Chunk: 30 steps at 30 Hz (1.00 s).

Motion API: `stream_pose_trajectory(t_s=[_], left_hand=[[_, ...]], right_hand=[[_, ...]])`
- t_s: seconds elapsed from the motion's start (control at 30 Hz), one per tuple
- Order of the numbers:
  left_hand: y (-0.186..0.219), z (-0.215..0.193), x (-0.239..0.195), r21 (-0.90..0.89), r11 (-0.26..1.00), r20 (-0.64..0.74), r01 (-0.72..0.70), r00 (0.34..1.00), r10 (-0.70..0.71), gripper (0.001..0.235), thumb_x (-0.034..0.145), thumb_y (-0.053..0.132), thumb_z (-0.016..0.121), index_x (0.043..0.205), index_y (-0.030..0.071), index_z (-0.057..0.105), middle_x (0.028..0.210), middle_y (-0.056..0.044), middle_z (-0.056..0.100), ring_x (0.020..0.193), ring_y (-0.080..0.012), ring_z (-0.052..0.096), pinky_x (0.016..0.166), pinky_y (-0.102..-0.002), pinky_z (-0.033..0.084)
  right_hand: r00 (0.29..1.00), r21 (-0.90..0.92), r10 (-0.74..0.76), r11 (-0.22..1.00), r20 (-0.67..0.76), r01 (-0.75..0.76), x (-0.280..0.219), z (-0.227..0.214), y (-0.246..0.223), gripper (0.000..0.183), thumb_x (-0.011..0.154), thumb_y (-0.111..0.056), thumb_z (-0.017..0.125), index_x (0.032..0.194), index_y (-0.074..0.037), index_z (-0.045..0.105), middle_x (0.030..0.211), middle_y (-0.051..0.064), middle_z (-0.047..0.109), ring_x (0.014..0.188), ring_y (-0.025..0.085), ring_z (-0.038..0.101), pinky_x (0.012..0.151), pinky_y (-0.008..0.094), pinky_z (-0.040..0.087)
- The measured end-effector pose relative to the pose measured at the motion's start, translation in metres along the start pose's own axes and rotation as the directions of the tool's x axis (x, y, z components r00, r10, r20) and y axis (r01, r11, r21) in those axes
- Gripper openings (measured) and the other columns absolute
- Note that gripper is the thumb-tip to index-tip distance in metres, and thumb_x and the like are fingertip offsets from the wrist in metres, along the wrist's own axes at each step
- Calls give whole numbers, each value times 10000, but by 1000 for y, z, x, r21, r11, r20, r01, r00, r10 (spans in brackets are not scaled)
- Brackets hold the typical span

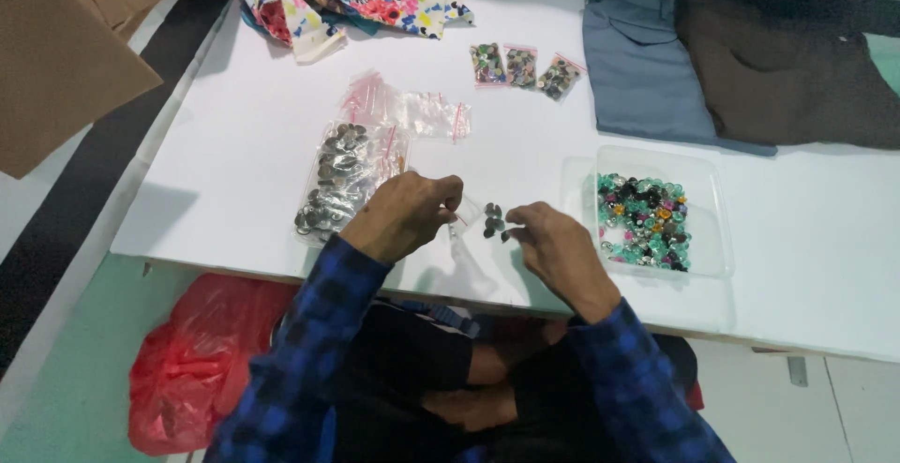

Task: The person sorts colorful buttons from a plastic container, picking them out by hand and placing them into small plastic bags. They also handle a bag of metal buttons and arrange the sorted items on the table.

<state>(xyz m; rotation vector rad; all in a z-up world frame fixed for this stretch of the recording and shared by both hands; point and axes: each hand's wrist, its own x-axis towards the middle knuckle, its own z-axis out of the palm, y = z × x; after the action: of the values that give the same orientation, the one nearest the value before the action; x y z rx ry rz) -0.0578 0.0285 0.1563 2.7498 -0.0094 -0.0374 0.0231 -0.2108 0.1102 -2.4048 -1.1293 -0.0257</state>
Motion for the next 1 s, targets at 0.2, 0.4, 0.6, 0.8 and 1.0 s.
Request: stream_pose_trajectory(t_s=[0.2, 0.4, 0.6, 0.8, 1.0], left_hand=[[8, -6, -4, -25, 1000, 15, 7, 1000, -6, 119, 909, 190, 723, 987, 193, 634, 820, -83, 759, 883, -379, 744, 775, -479, 578], [4, 2, 0, 0, 1000, 24, -2, 1000, 2, 121, 910, 222, 719, 999, 196, 642, 817, -100, 755, 902, -390, 736, 796, -494, 575], [7, -1, -2, -8, 999, 13, -32, 999, 32, 99, 906, 189, 709, 977, 176, 642, 808, -119, 753, 887, -400, 738, 783, -503, 576], [2, 1, -3, -20, 1000, 30, 2, 1000, -1, 108, 909, 197, 698, 988, 192, 624, 809, -87, 749, 891, -389, 737, 791, -500, 572], [4, 1, -3, 16, 1000, 20, -4, 1000, 3, 103, 899, 206, 710, 970, 200, 635, 797, -91, 748, 881, -380, 742, 779, -492, 572]], right_hand=[[987, -101, 96, 991, 126, -83, 0, 10, -17, 184, 955, -149, 645, 1130, -174, 698, 1043, 56, 718, 899, 286, 754, 739, 391, 622], [987, -100, 72, 993, 145, -58, 0, 17, -6, 124, 941, -163, 672, 1065, -172, 666, 996, 56, 699, 871, 276, 756, 702, 371, 623], [988, -139, -18, 989, 156, 39, 4, 17, -17, 237, 960, -164, 593, 1187, -191, 654, 987, 114, 675, 836, 349, 724, 682, 442, 607], [992, -191, 32, 982, 121, -9, 7, 31, -10, 207, 972, -222, 605, 1162, -228, 687, 893, 25, 650, 766, 219, 727, 615, 337, 608], [993, -160, 58, 986, 107, -41, 5, 31, -11, 198, 929, -257, 651, 1115, -190, 664, 868, 67, 644, 766, 303, 733, 598, 439, 617]])
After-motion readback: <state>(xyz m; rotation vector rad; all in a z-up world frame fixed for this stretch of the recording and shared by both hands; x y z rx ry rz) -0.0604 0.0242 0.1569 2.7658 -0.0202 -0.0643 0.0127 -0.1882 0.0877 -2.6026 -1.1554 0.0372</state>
